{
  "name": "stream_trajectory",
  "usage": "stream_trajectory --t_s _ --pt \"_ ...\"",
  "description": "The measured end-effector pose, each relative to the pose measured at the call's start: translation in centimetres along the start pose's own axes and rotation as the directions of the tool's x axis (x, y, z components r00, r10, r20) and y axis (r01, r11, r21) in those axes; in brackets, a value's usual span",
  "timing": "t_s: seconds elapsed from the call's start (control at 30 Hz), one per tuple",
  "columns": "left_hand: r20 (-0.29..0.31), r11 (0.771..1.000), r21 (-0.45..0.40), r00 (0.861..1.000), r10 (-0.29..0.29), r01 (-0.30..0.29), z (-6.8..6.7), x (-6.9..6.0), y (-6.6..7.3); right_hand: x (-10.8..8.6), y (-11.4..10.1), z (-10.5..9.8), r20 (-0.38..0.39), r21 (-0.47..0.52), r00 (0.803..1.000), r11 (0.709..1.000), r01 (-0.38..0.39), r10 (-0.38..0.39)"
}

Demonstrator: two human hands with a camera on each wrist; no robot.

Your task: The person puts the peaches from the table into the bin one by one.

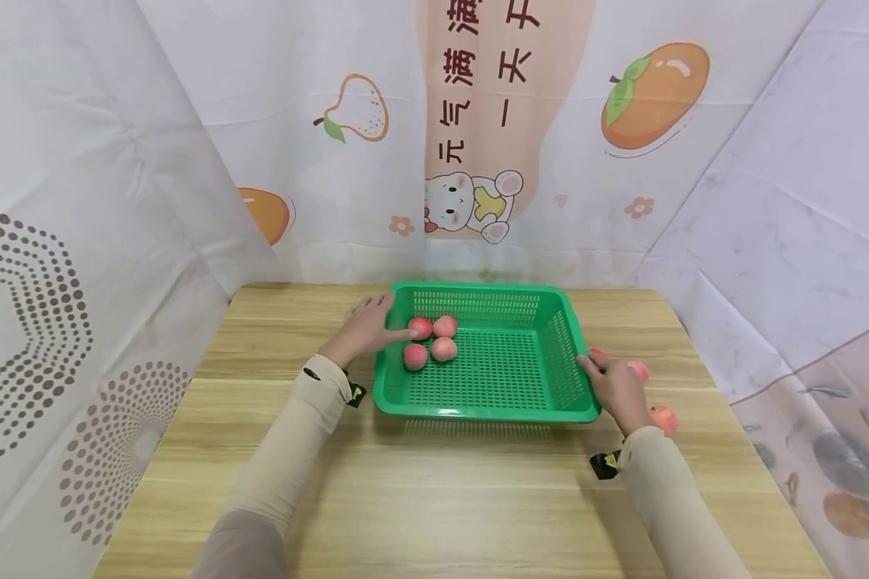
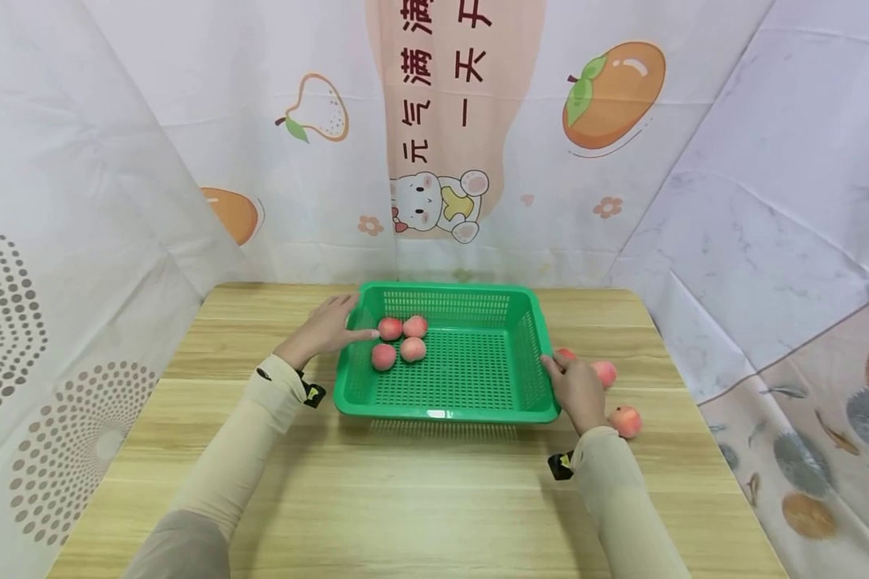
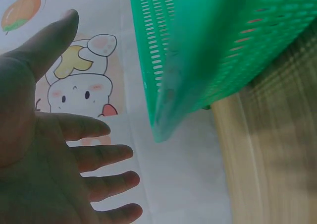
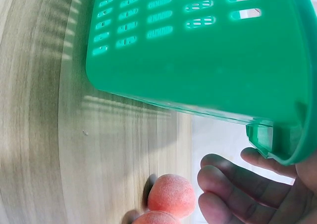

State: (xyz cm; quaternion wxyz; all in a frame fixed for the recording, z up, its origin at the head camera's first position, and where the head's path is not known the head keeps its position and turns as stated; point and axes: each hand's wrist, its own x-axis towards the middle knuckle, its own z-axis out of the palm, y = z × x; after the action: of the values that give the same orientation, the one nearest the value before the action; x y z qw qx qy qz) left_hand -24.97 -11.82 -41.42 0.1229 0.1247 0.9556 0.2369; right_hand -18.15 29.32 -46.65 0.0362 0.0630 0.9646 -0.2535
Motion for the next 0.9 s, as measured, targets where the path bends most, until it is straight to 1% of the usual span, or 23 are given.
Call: stream_trajectory --t_s 0.1,0.23,0.3,0.37,0.5,0.7,0.9 --pt "-0.024 1.000 -0.024 1.000 0.000 -0.001 0.2 -0.2 -0.5 0.0 -0.1 0.0 -0.008 -0.002 1.000 1.000 0.009 -0.009" --pt "-0.074 0.999 -0.050 0.997 0.018 -0.022 0.6 -0.4 -1.1 0.1 -0.1 0.1 -0.017 0.002 1.000 1.000 0.017 -0.017" --pt "-0.098 0.998 -0.064 0.995 0.016 -0.022 0.9 -0.4 -1.5 0.1 -0.1 0.1 -0.021 0.001 1.000 1.000 0.021 -0.021" --pt "-0.116 0.997 -0.081 0.993 -0.003 -0.007 1.1 -0.4 -1.8 0.1 -0.1 0.1 -0.021 0.001 1.000 1.000 0.022 -0.022" --pt "-0.128 0.992 -0.117 0.990 -0.054 0.039 1.7 -0.5 -2.5 0.0 -0.1 0.1 -0.016 0.004 1.000 1.000 0.013 -0.013" --pt "-0.151 0.982 -0.176 0.984 -0.094 0.067 2.5 -0.7 -3.3 0.0 0.0 0.1 -0.014 0.003 1.000 1.000 0.003 -0.002" --pt "-0.144 0.973 -0.202 0.979 -0.141 0.110 3.4 -0.9 -3.7 0.0 0.2 0.1 -0.019 0.000 1.000 1.000 0.009 -0.009"
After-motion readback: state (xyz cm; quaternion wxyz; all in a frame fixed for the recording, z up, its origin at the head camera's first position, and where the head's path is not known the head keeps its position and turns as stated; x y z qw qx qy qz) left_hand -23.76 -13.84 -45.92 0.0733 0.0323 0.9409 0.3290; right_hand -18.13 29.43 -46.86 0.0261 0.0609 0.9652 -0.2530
